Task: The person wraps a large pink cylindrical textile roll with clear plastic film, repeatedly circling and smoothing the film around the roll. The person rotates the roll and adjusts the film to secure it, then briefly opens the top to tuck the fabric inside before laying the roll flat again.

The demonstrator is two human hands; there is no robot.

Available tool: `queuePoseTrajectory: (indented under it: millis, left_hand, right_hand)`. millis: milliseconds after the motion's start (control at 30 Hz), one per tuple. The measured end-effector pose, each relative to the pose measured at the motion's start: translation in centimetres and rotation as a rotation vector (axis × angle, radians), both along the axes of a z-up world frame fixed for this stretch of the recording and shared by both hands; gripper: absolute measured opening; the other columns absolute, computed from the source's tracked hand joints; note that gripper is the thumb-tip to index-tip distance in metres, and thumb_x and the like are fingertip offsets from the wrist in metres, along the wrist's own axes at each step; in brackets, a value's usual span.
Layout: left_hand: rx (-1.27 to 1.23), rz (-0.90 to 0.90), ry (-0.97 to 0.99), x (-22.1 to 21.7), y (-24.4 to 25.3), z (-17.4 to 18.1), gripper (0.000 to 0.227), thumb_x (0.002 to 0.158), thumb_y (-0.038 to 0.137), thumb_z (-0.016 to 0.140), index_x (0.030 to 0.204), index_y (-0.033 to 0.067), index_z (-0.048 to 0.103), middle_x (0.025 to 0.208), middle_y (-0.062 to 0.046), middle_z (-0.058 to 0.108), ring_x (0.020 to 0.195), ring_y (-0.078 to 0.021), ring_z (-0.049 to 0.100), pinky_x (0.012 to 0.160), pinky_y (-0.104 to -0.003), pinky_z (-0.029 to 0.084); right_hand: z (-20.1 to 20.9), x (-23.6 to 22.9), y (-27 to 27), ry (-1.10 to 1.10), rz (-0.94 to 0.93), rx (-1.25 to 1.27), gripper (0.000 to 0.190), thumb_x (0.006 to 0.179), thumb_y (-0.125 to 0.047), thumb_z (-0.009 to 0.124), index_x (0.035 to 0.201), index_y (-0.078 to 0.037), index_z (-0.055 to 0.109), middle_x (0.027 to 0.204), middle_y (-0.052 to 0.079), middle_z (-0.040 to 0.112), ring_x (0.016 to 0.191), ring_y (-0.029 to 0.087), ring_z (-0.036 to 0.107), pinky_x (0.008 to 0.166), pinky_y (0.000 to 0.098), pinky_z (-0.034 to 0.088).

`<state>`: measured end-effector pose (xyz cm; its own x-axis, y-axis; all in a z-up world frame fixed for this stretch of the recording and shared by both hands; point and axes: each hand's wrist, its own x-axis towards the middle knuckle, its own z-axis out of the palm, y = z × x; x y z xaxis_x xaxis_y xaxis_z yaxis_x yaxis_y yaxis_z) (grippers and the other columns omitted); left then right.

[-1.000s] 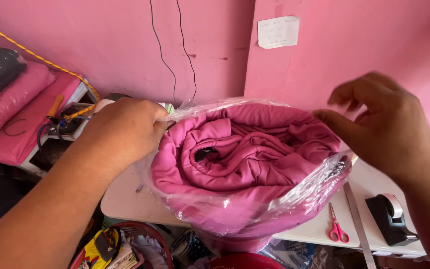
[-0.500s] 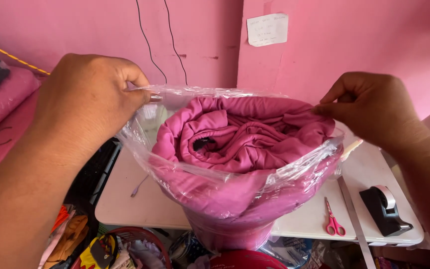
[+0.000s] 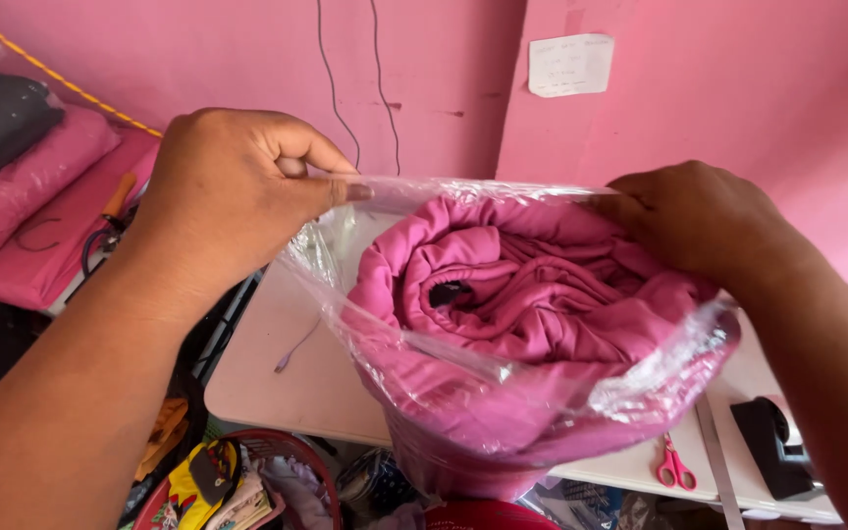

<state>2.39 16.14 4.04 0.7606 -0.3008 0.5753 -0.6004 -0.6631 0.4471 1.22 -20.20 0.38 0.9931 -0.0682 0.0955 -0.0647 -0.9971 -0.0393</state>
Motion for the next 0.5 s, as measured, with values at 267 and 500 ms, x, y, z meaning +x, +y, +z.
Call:
queuePoseTrajectory:
  millis: [267,500]
  left_hand:
    - [-0.598,-0.477,0.515,-1.0,-0.2,-14.0,0.081,0.103,0.062,0.041,0.163,0.0093,0.034,0.167,-0.010,0.038,0.145,-0.0164,0.036,0.111,-0.042,0.027]
    - [-1.050,-0.627,0.652,-1.9,-6.4,-9.8,0.069,0.102,0.043,0.053,0.153,-0.0030,0.043,0.152,-0.018,0.056,0.140,-0.0256,0.055,0.122,-0.043,0.039]
  right_hand:
    - [-2.2,-0.5,-1.0,-0.332,0.091,0.139,0.032,0.102,-0.038,0.061,0.123,-0.018,0.074,0.097,0.013,0.076,0.087,0.035,0.072,0.078,0.0489,0.057]
    - [0.7,0.1,-1.1,-0.621,0.306,0.177,0.014,0.106,-0.011,0.065,0.110,-0.005,0.076,0.094,0.015,0.075,0.077,0.029,0.073,0.070,0.0395,0.058]
